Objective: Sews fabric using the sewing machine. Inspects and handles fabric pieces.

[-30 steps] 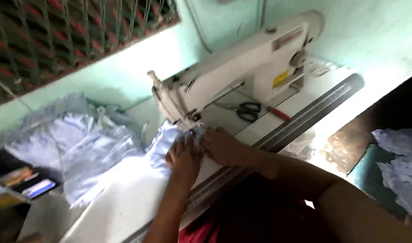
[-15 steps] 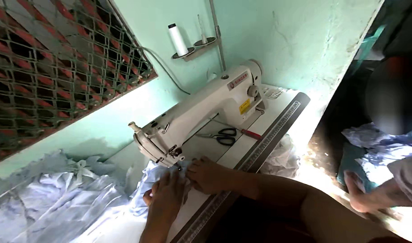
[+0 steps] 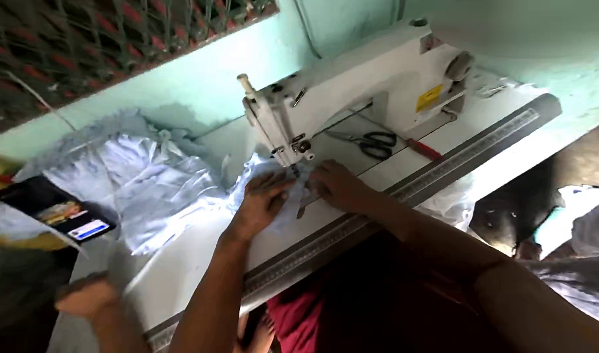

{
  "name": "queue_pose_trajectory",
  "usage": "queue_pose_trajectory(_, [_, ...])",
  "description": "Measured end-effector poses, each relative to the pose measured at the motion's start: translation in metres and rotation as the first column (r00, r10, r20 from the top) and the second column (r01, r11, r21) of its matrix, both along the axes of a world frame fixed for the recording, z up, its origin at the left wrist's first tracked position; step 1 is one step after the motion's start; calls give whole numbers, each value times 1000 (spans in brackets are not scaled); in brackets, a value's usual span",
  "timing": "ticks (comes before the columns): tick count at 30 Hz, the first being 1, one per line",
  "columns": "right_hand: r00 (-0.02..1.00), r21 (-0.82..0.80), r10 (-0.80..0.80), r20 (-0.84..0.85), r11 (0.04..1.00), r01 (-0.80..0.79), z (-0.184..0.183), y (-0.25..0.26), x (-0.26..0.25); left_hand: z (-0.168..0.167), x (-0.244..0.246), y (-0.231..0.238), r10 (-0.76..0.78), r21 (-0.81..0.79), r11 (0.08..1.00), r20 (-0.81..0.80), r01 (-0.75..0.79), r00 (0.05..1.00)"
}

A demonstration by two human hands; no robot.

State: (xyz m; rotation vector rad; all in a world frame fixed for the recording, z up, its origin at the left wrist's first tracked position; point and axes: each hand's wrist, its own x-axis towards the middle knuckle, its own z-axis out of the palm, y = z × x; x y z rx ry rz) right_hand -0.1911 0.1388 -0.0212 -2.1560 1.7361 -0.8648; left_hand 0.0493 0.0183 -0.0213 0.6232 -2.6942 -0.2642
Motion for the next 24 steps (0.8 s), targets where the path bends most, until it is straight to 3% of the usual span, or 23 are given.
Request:
queue_pose_trajectory(5, [984, -14, 105, -146, 994, -108, -1, 1, 19, -2, -4, 3, -10, -48, 999, -28, 9, 1000])
queue_pose_trajectory(10, [963, -35, 114, -246, 991, -126, -10, 0, 24, -1, -13, 19, 115, -26, 993, 24, -114, 993])
queue_pose_trajectory(24, [958, -77, 75, -278, 992, -100, -10, -8, 10, 6, -47, 55, 427, 1, 903, 103, -429, 899])
